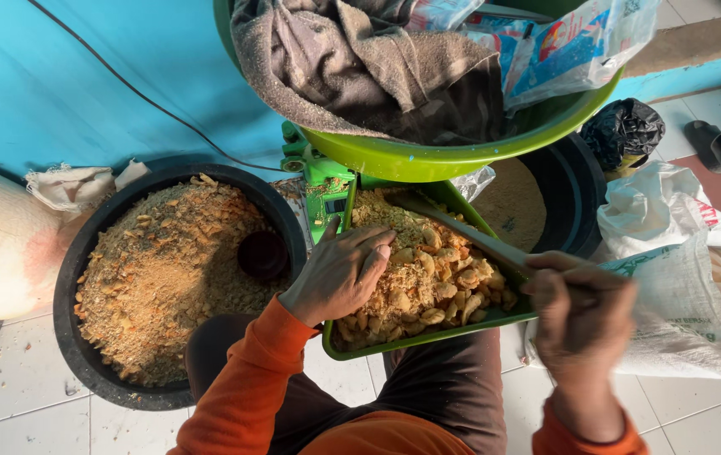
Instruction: The person sits on the floor beside a green grinding machine, scoops crushed pieces from a green tray into the machine's hopper using a scoop, and the ground powder collects in a large black basin. They scoop and spread the ground powder in the basin by hand, then refill the tray with more crushed pieces and continue feeding the machine.
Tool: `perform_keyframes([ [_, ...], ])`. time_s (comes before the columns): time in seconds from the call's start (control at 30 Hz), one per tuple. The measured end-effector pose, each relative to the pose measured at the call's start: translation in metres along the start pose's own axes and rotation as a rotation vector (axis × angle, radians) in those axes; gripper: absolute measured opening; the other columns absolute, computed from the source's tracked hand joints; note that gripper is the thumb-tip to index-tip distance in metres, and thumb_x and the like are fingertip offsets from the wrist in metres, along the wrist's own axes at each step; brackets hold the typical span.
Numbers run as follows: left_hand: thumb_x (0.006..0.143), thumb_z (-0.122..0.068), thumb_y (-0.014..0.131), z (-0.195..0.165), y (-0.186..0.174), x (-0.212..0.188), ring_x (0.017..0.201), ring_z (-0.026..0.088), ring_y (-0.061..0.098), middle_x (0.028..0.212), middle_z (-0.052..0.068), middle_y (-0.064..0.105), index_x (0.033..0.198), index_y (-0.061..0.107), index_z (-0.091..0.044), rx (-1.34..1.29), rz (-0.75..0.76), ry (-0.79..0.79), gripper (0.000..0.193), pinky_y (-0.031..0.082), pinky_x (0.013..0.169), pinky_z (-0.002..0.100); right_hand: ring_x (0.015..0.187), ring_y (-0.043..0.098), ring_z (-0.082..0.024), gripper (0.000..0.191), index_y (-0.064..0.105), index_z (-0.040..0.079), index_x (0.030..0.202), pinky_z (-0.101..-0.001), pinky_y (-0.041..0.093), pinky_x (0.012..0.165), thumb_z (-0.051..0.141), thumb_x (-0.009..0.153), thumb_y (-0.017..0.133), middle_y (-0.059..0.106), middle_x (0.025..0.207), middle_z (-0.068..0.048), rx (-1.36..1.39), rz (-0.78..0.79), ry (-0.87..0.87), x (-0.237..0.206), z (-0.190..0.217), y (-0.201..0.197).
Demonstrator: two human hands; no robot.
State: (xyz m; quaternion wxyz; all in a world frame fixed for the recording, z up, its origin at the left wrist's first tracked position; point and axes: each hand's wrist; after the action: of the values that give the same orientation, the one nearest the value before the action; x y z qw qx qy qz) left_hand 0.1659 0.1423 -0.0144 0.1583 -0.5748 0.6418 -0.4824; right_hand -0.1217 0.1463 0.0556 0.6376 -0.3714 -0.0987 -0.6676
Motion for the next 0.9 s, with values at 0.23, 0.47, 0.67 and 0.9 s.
perform_keyframes([
  [0.23,0.106,-0.021,0.043,0.000,-0.002,0.000,0.120,0.033,0.065,0.135,0.014,0.067,0.117,0.067,-0.003,0.064,0.047,0.072,0.032,0.035,0.106,0.069,0.077,0.069,-0.012,0.022,0.042,-0.004,0.113,-0.0227,0.055,0.067,0.003,0.103,0.061,0.074,0.106,-0.021,-0.027,0.182,0.055,0.012,-0.013,0.007],
  [0.47,0.106,-0.021,0.043,0.000,0.000,0.000,0.119,0.033,0.065,0.132,0.015,0.067,0.122,0.066,-0.003,0.049,0.045,0.031,0.034,0.033,0.108,0.070,0.080,0.069,-0.011,0.025,0.034,0.000,0.112,-0.0223,0.057,0.071,0.003,0.108,0.059,0.072,0.113,-0.023,0.106,0.135,0.023,0.003,-0.031,0.008],
  [0.67,0.106,-0.020,0.044,0.001,0.001,-0.001,0.122,0.032,0.065,0.135,0.013,0.067,0.117,0.067,-0.004,0.093,0.032,0.077,0.030,0.036,0.107,0.067,0.075,0.071,-0.012,0.031,0.036,0.000,0.118,-0.0199,0.056,0.066,0.017,0.111,0.061,0.073,0.108,-0.021,-0.010,0.019,0.015,0.016,-0.003,-0.028],
  [0.9,0.103,-0.021,0.046,0.000,-0.001,0.003,0.119,0.028,0.067,0.130,0.009,0.070,0.105,0.071,-0.011,0.195,0.066,0.104,0.027,0.028,0.108,0.077,0.088,0.075,-0.017,0.027,0.039,-0.004,0.120,-0.0242,0.059,0.077,0.008,0.118,0.063,0.074,0.103,-0.018,-0.233,0.094,-0.015,0.043,0.046,-0.045],
])
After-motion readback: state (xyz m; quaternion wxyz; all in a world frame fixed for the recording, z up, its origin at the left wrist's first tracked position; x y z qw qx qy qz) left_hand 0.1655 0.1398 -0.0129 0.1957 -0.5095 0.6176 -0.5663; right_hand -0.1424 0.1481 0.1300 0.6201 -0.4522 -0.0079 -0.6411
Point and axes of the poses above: each hand's wrist, its own x-axis towards the middle knuckle, its own y-axis out of the palm, z = x × y
